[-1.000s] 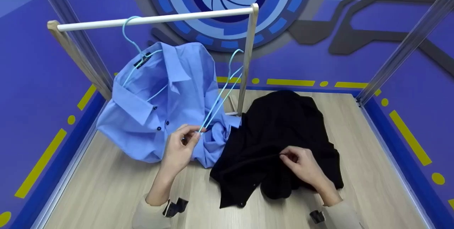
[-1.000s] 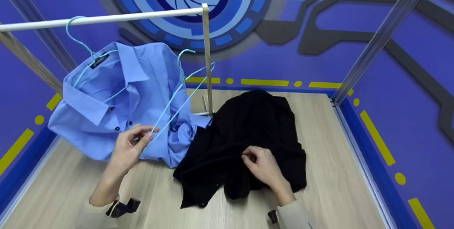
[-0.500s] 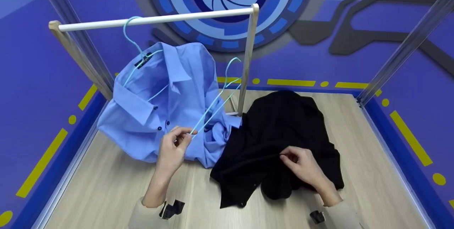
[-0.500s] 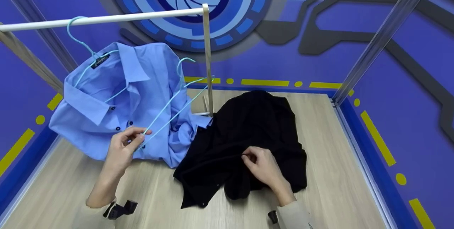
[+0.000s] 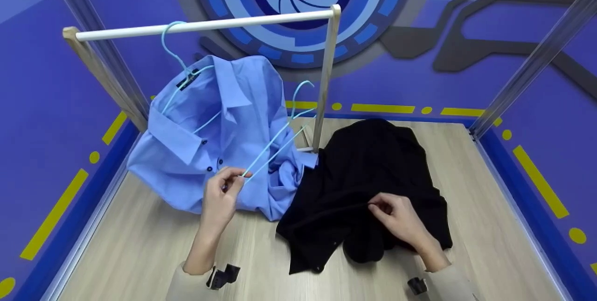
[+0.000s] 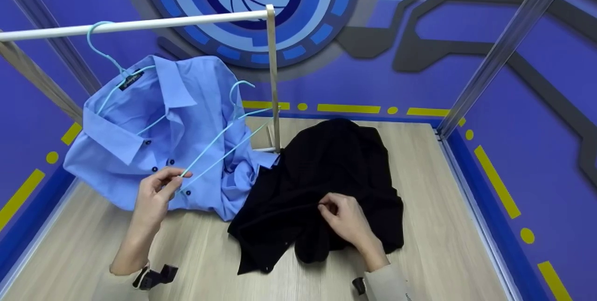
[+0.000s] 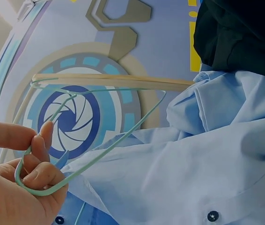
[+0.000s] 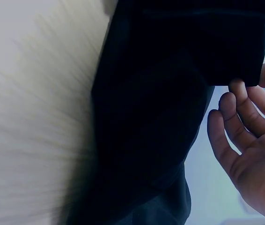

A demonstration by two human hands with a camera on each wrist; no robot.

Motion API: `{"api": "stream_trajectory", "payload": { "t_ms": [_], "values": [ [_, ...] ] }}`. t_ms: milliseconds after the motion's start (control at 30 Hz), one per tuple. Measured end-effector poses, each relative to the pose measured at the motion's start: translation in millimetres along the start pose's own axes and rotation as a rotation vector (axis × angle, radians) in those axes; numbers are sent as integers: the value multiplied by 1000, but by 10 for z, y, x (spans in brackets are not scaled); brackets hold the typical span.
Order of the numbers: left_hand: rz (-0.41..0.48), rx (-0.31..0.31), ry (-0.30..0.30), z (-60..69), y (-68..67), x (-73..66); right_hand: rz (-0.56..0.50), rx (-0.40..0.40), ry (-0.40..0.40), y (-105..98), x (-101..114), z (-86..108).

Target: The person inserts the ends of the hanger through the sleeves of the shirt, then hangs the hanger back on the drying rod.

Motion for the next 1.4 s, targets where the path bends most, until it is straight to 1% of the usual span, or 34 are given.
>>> {"api": "stream_trajectory", "payload": {
  "t_ms": [400,600,733,833,933,1133,1400],
  "values": [
    [-5,-41,1,24,-114,26,2,6,11,9,-15,11],
    [-15,-76,3,42,-175,30,9,9,10,14,-10,11],
    [2,-103,4,52,-217,28,11,13,11,20,-10,10],
    [24,-117,-9,63,-243,38,12,12,13,21,-14,10],
    [28,-129,-17,69,-266,38,13,12,13,22,-18,13],
    [14,-157,-4,78,-321,13,8,20,14,21,-23,16],
    [-1,-170,7,109,-382,7,9,28,21,16,-23,19]
  ]
}}
Point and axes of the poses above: each hand's wrist, its own z-axis away from the middle knuckle, its own y-axis out of the palm, x = y × z, the point moved 9 cm from there along -z, towards the middle knuckle, and after that the axes turned 15 degrees about z, right-handed, at the moved point
